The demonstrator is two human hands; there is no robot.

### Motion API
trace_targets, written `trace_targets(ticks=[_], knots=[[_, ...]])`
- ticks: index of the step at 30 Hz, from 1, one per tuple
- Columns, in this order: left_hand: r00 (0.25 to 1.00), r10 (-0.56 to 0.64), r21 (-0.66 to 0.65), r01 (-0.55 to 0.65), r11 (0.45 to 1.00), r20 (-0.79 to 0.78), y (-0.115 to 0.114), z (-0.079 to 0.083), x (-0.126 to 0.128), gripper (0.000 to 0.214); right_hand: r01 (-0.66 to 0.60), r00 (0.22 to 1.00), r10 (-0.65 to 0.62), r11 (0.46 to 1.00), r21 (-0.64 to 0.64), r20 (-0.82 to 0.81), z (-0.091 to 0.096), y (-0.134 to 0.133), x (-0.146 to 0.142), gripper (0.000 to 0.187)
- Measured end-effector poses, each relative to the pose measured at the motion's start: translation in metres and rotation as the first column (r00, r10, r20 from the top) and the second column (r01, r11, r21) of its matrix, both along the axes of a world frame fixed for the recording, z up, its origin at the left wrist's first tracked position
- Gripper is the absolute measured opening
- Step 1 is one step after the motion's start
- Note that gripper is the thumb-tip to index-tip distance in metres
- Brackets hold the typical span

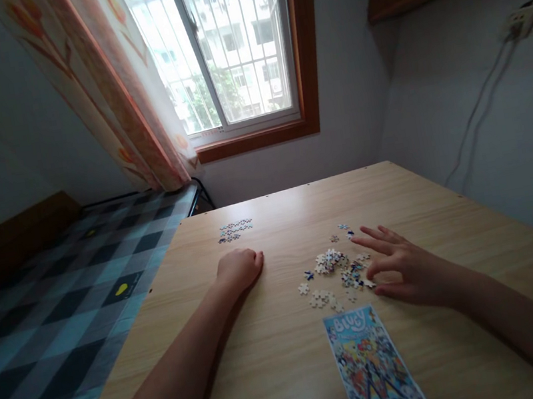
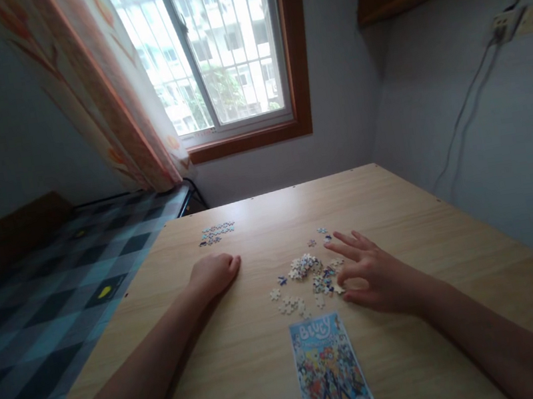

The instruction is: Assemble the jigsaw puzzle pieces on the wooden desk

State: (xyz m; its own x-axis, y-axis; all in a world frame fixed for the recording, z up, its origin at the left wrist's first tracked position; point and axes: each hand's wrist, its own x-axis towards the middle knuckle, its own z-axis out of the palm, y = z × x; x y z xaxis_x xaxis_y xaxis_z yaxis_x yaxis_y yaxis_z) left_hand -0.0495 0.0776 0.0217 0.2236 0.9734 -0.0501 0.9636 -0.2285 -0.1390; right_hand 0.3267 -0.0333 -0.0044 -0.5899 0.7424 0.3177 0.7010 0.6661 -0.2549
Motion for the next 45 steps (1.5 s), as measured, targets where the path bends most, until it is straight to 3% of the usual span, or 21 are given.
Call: trace_targets(ticks=[12, 19, 25, 29, 34, 37, 45], knots=[[1.0, -0.005, 0.002, 0.005, 1.0, 0.0, 0.0, 0.005, 0.001, 0.059, -0.029, 0.993, 0.02, 0.997, -0.073, -0.12, 0.008, 0.0, 0.004, 0.006], [1.0, -0.011, -0.004, 0.011, 1.0, -0.022, -0.001, 0.008, 0.002, 0.06, -0.032, 0.991, 0.009, 0.985, -0.17, -0.133, 0.014, -0.001, 0.011, 0.013], [1.0, -0.002, -0.01, 0.001, 1.0, -0.031, -0.001, 0.008, 0.002, 0.06, 0.031, 0.994, -0.037, 0.998, -0.058, -0.104, 0.012, -0.005, 0.004, 0.007], [0.999, -0.003, -0.007, 0.002, 1.0, -0.032, 0.0, 0.007, 0.002, 0.06, -0.036, 0.995, 0.035, 0.999, -0.011, -0.091, 0.009, -0.007, -0.009, 0.023], [1.0, -0.005, -0.004, 0.005, 1.0, -0.022, 0.001, 0.005, 0.001, 0.061, -0.091, 0.994, 0.089, 0.995, -0.031, -0.056, 0.011, -0.009, -0.012, 0.019], [1.0, -0.007, 0.0, 0.007, 1.0, -0.017, 0.0, 0.006, 0.001, 0.061, -0.076, 0.996, 0.075, 0.997, -0.031, -0.047, 0.012, -0.01, -0.01, 0.011], [1.0, -0.007, -0.022, 0.006, 1.0, -0.022, -0.002, 0.009, 0.003, 0.061, -0.071, 0.997, 0.07, 0.996, -0.058, -0.021, 0.017, -0.012, -0.009, 0.011]])
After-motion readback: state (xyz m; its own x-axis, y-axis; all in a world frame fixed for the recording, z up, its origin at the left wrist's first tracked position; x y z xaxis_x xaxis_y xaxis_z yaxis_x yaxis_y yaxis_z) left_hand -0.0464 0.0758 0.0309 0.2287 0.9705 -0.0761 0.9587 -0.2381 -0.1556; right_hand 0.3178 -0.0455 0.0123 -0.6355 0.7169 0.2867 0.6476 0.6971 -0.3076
